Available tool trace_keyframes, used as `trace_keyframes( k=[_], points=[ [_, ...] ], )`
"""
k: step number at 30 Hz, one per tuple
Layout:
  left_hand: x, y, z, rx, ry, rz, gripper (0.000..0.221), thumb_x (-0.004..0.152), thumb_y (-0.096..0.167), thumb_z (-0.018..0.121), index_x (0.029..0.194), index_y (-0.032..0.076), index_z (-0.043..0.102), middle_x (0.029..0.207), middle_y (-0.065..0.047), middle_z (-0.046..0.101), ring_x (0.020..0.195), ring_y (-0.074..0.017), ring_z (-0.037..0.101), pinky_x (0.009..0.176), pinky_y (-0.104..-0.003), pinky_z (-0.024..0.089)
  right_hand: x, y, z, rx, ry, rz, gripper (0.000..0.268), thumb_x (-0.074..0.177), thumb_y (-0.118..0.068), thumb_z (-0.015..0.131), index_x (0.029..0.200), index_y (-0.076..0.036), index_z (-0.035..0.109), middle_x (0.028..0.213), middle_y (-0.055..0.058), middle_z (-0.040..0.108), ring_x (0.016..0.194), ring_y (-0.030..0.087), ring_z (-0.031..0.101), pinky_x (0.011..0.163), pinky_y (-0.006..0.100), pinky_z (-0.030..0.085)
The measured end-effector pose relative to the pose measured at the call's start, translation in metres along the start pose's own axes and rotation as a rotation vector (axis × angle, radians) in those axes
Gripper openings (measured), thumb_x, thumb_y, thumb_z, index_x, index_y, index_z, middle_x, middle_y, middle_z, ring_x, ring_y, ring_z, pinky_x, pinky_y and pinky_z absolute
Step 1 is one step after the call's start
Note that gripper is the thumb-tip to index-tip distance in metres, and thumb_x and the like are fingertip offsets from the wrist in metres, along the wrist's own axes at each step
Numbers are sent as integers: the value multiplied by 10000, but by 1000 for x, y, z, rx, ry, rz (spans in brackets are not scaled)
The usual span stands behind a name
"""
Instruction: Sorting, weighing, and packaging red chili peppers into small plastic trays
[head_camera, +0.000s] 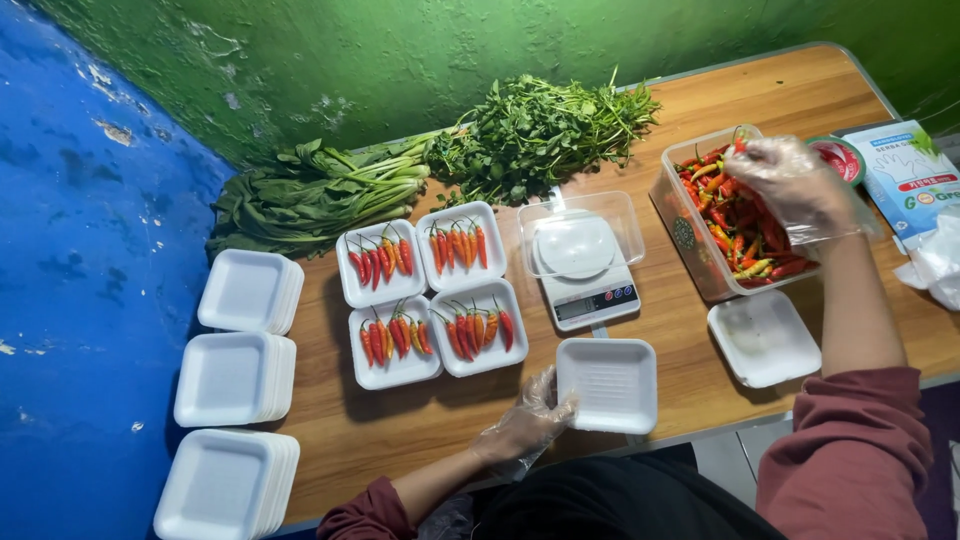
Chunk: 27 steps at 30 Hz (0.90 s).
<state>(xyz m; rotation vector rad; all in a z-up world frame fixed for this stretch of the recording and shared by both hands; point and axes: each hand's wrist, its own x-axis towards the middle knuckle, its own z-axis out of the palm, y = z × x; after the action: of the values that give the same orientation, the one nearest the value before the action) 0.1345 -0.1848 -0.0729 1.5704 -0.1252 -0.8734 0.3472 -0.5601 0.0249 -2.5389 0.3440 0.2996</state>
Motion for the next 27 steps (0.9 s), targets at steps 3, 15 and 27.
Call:
trace_keyframes(
  k=[3,15,27],
  points=[
    [-1,2,2,-98,17,18,499,943,290,566,1384,73,477,1328,-156,563,1198,-263,601,1021,-374,561,0,22,-9,363,55,-92,429,1049,-295,606,1400,-48,602,1365,71,639,1209,156,576,1025,259,423],
    [2,-2,2,-198,25,53,422,978,218,565,1353,39,494,1254,-177,639,1158,-287,647,958,-365,610,-36,3,-4,648,101,-31,167,1026,-248,720,1163,-157,690,988,-37,703,809,37,638,649,158,481],
    [1,7,9,-85,9,159,394,992,231,526,1318,10,497,1236,-201,632,1132,-309,642,932,-390,602,74,-31,177,-206,-113,-862,248,975,-299,718,972,-78,606,779,54,641,617,184,567,528,318,459]
  ],
)
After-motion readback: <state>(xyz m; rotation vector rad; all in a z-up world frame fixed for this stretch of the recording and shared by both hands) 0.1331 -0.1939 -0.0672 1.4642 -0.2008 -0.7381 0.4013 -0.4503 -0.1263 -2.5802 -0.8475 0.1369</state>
